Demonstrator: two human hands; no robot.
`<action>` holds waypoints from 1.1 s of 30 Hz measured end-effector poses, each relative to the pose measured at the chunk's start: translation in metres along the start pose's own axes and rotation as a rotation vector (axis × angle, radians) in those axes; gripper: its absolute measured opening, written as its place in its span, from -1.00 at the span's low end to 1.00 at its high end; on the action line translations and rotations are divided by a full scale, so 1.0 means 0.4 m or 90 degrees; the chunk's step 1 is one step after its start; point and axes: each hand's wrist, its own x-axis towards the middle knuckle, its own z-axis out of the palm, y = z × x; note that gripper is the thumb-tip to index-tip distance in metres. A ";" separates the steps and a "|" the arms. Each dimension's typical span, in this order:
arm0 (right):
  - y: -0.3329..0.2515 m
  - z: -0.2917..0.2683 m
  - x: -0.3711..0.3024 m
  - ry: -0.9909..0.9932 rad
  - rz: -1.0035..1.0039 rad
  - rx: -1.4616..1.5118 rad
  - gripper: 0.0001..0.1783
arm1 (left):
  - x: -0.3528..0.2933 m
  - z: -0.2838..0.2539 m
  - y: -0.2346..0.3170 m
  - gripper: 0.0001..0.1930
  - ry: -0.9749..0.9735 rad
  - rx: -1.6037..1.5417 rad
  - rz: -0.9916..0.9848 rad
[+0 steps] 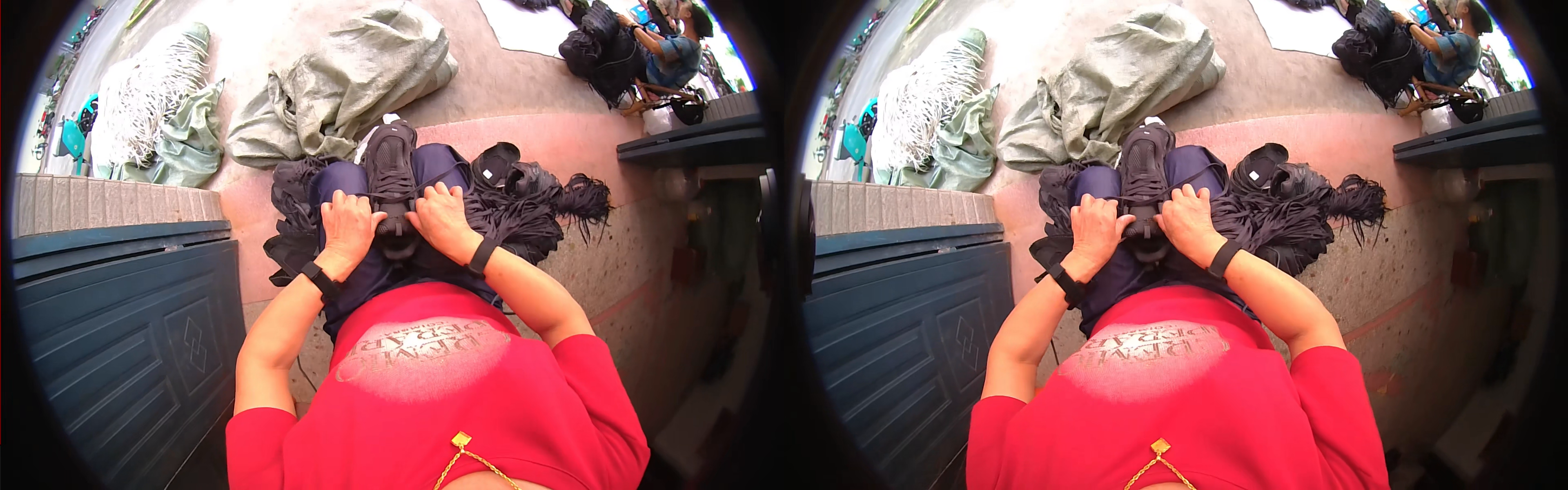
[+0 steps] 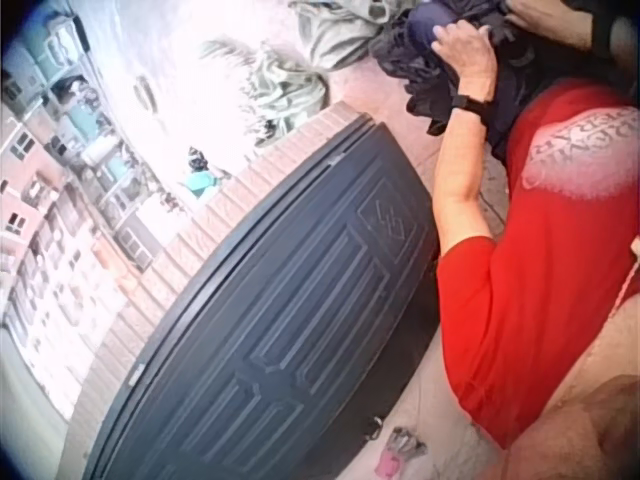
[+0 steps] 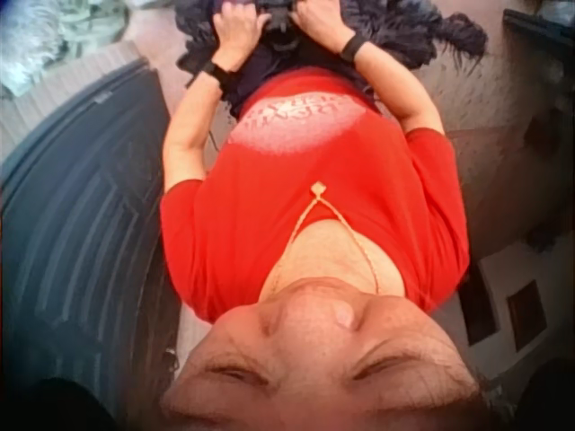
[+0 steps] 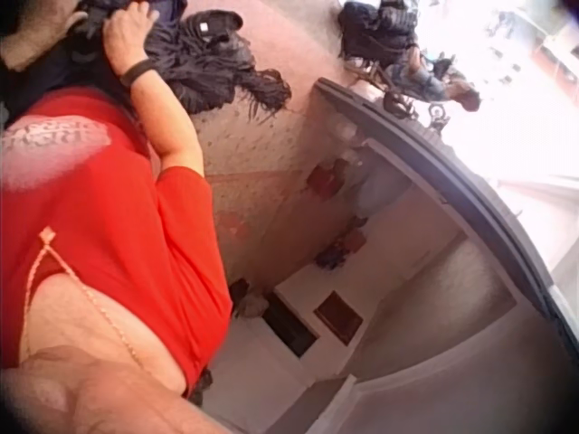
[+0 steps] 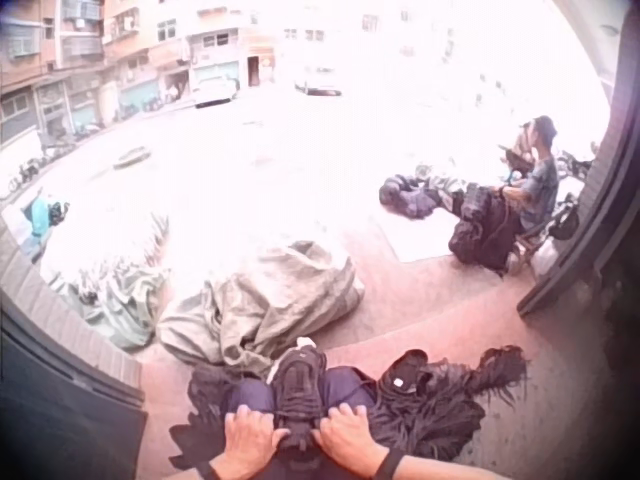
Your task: Lacing a black shoe and preparing it for further manufacturing or shipping.
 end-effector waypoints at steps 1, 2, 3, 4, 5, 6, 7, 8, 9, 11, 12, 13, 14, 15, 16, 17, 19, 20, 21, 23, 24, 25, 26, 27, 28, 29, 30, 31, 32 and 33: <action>0.002 0.002 0.000 -0.014 0.013 -0.014 -0.84 | -0.006 0.007 -0.001 -0.79 0.005 -0.004 0.000; 0.006 0.003 0.001 -0.029 0.024 -0.029 -0.83 | -0.012 0.013 -0.003 -0.80 0.010 -0.007 -0.002; 0.025 0.018 -0.002 -0.033 0.031 -0.023 -0.82 | -0.015 0.019 -0.009 -0.85 0.031 -0.044 -0.002; 0.041 0.020 -0.008 -0.043 0.051 0.006 -0.81 | -0.024 0.028 -0.011 -0.85 0.026 -0.046 -0.002; 0.047 0.018 -0.004 -0.053 0.068 0.054 -0.83 | -0.023 0.038 -0.016 -0.87 0.027 -0.062 -0.013; 0.052 0.016 -0.001 -0.062 0.085 0.101 -0.84 | -0.021 0.048 -0.020 -0.89 0.028 -0.078 -0.023; 0.053 0.026 0.002 -0.061 0.087 0.101 -0.84 | -0.020 0.055 -0.024 -0.89 0.013 -0.104 -0.043; 0.051 0.037 0.006 -0.029 0.097 0.186 -0.86 | -0.012 0.049 -0.023 -0.89 0.014 -0.104 -0.041; 0.054 0.044 0.011 0.005 0.105 0.270 -0.87 | -0.003 0.040 -0.023 -0.88 -0.028 -0.094 -0.043; 0.066 0.041 0.022 0.012 0.098 0.313 -0.86 | 0.027 0.003 -0.018 -0.85 -0.038 -0.067 0.003; 0.066 0.037 0.023 0.013 0.092 0.357 -0.84 | 0.050 -0.012 -0.010 -0.85 -0.036 -0.066 0.006; 0.067 0.027 0.027 0.049 0.063 0.354 -0.81 | 0.090 -0.023 0.002 -0.83 -0.037 -0.144 -0.005; 0.067 0.022 0.021 0.056 0.066 0.348 -0.81 | 0.126 -0.025 0.021 -0.82 -0.037 -0.223 -0.012; 0.069 0.015 0.021 0.048 0.032 0.313 -0.81 | 0.163 -0.018 0.041 -0.82 -0.048 -0.270 -0.005; 0.069 0.008 0.020 0.043 -0.001 0.274 -0.80 | 0.185 -0.001 0.057 -0.85 -0.104 -0.299 0.013; 0.069 0.007 0.019 0.039 -0.021 0.237 -0.79 | 0.207 0.029 0.061 -0.85 -0.143 -0.334 0.035; 0.061 0.029 0.009 0.005 -0.079 0.110 -0.79 | 0.227 0.106 0.057 -0.82 -0.158 -0.398 0.067; 0.053 0.039 0.005 -0.003 -0.093 0.085 -0.83 | 0.233 0.138 0.048 -0.82 -0.182 -0.396 0.042; 0.045 0.046 -0.001 -0.007 -0.113 0.066 -0.87 | 0.233 0.165 0.037 -0.80 -0.220 -0.403 0.023; 0.035 0.065 -0.006 0.028 -0.139 0.052 -0.90 | 0.238 0.156 0.032 -0.76 -0.298 -0.367 0.025; 0.028 0.055 -0.007 0.009 -0.149 0.042 -0.91 | 0.248 0.124 0.047 -0.69 -0.317 -0.359 -0.018; 0.031 0.049 0.001 -0.014 -0.151 0.025 -0.91 | 0.277 0.117 0.058 -0.66 -0.337 -0.353 -0.025; 0.034 0.042 0.008 -0.040 -0.156 0.010 -0.91 | 0.299 0.111 0.070 -0.62 -0.357 -0.349 -0.036; 0.035 0.039 0.012 -0.034 -0.153 0.005 -0.91 | 0.312 0.113 0.079 -0.62 -0.353 -0.346 -0.030; 0.033 0.038 0.015 -0.051 -0.164 -0.014 -0.91 | 0.319 0.120 0.087 -0.59 -0.387 -0.322 0.022; 0.037 0.035 0.025 -0.067 -0.176 -0.033 -0.92 | 0.335 0.120 0.088 -0.56 -0.417 -0.296 0.074; 0.040 0.032 0.026 -0.062 -0.177 -0.036 -0.92 | 0.339 0.118 0.087 -0.56 -0.413 -0.293 0.075; 0.041 0.030 0.023 -0.079 -0.148 0.004 -0.92 | 0.336 0.118 0.086 -0.56 -0.407 -0.333 0.061; 0.041 0.026 0.022 -0.098 -0.119 0.044 -0.91 | 0.335 0.117 0.082 -0.56 -0.400 -0.373 0.047; 0.044 0.020 0.021 -0.096 -0.117 0.044 -0.91 | 0.334 0.091 0.087 -0.56 -0.425 -0.470 -0.058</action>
